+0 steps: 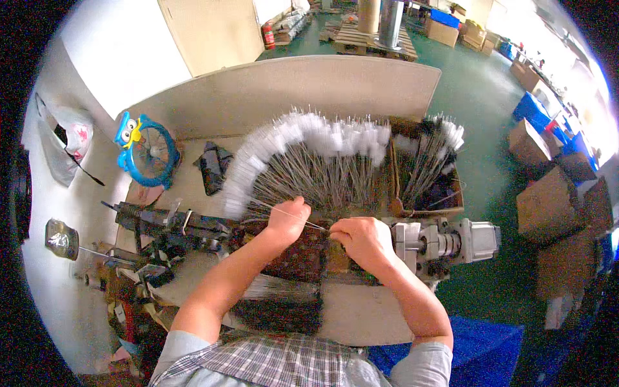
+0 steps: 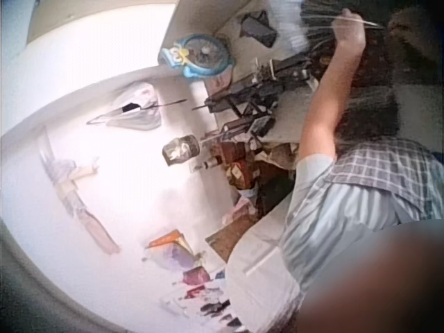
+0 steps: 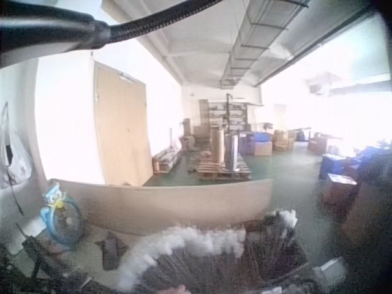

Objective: Using a specialized machine to insert and assemble white bristles into metal wire components for brush manufacturing.

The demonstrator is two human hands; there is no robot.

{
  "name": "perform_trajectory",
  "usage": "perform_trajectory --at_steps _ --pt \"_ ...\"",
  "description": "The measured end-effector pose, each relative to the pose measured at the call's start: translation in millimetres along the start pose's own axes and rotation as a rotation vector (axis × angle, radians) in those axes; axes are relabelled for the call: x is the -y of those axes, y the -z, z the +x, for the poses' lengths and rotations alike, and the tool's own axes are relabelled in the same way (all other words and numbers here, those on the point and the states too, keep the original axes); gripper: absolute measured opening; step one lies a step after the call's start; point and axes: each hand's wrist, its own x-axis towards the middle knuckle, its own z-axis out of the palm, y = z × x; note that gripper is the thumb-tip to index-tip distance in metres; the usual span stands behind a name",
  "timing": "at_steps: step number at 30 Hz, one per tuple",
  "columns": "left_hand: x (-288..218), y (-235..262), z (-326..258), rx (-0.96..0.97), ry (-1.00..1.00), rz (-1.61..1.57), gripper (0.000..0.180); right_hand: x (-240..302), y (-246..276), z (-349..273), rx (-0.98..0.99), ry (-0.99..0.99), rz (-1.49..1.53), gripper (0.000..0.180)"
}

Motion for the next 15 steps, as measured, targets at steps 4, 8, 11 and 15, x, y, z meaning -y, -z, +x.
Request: perform_trajectory --at_steps 4,8,11,15 --pt "2 -5 4 0.064 0.012 0.001 0.009 -1 -3 -1 0.014 -0.012 0.016 0.016" --pt "-1 13 3 0.025 0.107 0.059 0.009 -5 -2 -1 -0.003 0.005 0.037 0.017" --pt "6 60 0 -0.043 0.23 0.133 0.007 -9 -2 -1 -0.012 0.031 0.002 0.017" --pt "55 41 -1 0.0 0.328 0.288 0.011 2 4 2 0.058 0.09 -0.028 0.017"
